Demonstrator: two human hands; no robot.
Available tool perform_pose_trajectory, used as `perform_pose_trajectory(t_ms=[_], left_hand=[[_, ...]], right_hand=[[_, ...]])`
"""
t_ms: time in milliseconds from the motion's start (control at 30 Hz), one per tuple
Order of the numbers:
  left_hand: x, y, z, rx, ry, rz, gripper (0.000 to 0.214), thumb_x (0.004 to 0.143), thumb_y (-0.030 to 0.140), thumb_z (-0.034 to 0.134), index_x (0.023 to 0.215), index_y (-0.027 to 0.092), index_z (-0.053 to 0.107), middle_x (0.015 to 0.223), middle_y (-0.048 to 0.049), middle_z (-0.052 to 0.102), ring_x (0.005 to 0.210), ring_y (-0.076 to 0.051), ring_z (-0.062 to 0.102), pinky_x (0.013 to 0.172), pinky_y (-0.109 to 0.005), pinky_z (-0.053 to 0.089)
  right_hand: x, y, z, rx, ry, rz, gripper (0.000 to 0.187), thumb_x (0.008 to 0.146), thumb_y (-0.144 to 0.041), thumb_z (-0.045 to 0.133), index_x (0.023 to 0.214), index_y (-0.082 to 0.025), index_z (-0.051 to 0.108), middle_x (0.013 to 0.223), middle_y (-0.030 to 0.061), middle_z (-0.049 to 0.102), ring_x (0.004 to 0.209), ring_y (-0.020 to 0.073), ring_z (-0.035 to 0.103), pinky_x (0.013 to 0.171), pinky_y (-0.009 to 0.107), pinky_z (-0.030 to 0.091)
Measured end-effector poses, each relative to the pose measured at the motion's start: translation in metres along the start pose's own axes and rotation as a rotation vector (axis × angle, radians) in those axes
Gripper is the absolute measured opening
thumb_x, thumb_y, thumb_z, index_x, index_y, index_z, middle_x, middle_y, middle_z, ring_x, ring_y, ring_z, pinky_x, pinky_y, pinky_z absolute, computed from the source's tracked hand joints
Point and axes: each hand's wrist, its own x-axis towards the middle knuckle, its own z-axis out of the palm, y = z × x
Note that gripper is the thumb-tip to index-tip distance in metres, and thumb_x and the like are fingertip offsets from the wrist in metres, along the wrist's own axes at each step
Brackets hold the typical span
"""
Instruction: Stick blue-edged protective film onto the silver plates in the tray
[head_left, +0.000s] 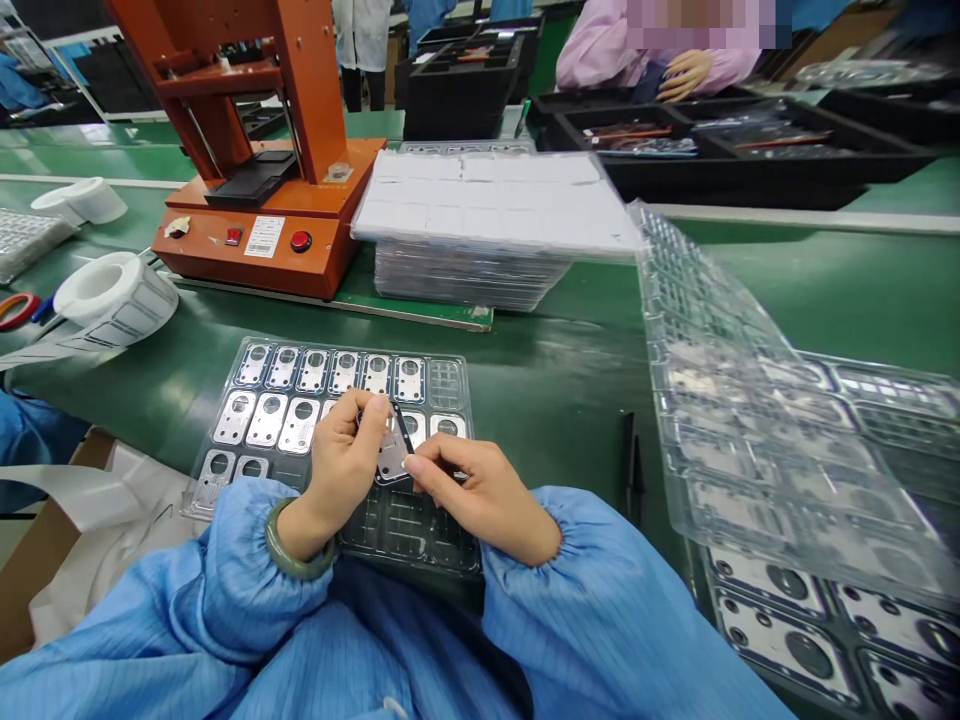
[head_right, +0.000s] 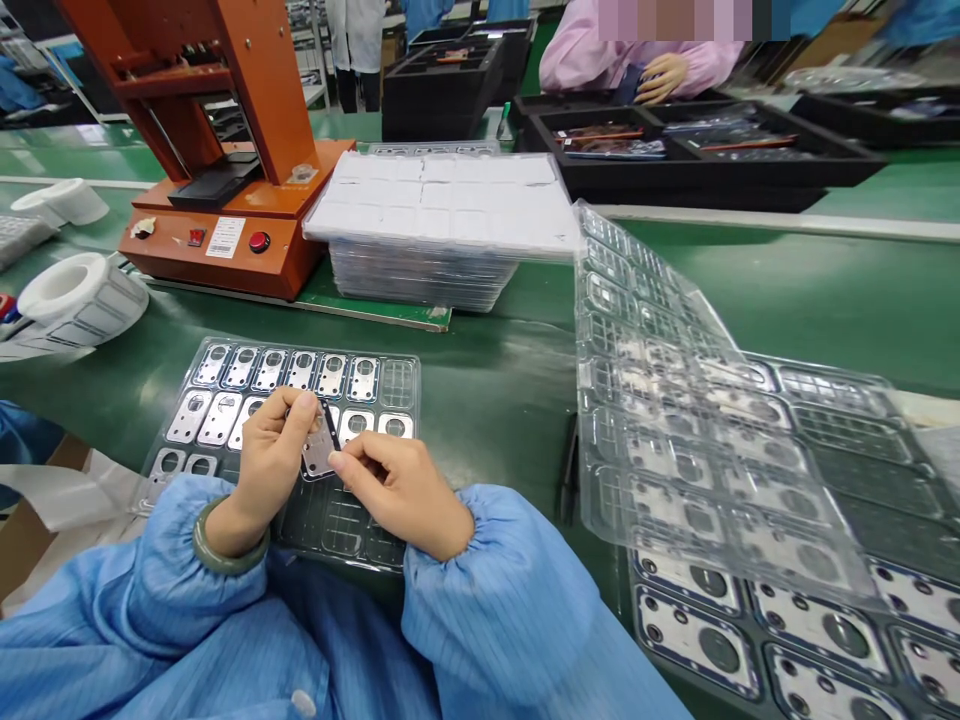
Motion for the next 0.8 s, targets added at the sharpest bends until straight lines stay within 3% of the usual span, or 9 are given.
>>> perform_pose_trajectory(t_ms=[167, 433, 633, 800], left_hand=[[-0.0001, 0.0017, 0.0020, 0.002, -0.113, -0.006, 0.033, 0.088, 0.043, 0.050, 0.074, 0.014, 0.056, 0.064, 0.0008, 0.051, 0.059, -0.006, 0.045, 0.057, -0.019, 0.038], [-0.0010, 0.0004, 0.0006, 0.031, -0.056, 0.045, 0.034, 0.090, 0.042, 0.046, 0.073, 0.015, 0.058, 0.064, -0.0005, 0.053, 0.061, -0.007, 0.048, 0.057, -0.019, 0.039], [-0.0030, 0.0039, 0.0020, 0.139, -0.146, 0.205, 0.031, 0.089, 0.033, 0.046, 0.067, 0.014, 0.055, 0.057, 0.0011, 0.051, 0.053, -0.005, 0.045, 0.051, -0.017, 0.037], [-0.0041, 0.0062, 0.0032, 0.146, -0.216, 0.270, 0.028, 0.090, 0.029, 0.046, 0.068, 0.014, 0.056, 0.056, 0.0022, 0.052, 0.049, -0.004, 0.042, 0.048, -0.016, 0.034]], right_hand=[[0.0012, -0.0015, -0.0020, -0.021, 0.059, 0.018, 0.034, 0.088, -0.038, 0.050, 0.064, -0.014, 0.053, 0.056, -0.0006, 0.053, 0.053, 0.0058, 0.045, 0.051, 0.018, 0.036], [0.0012, -0.0011, -0.0046, 0.042, 0.068, 0.060, 0.036, 0.087, -0.041, 0.051, 0.063, -0.014, 0.050, 0.054, -0.0011, 0.050, 0.052, 0.0058, 0.044, 0.051, 0.019, 0.036], [0.0024, 0.0000, -0.0045, 0.212, 0.062, 0.102, 0.037, 0.085, -0.049, 0.051, 0.073, -0.014, 0.052, 0.059, -0.0020, 0.048, 0.051, 0.0054, 0.047, 0.049, 0.018, 0.040], [0.0018, -0.0016, -0.0055, 0.276, 0.098, 0.105, 0.038, 0.084, -0.047, 0.054, 0.067, -0.013, 0.053, 0.056, -0.0023, 0.046, 0.046, 0.0041, 0.044, 0.046, 0.018, 0.037]])
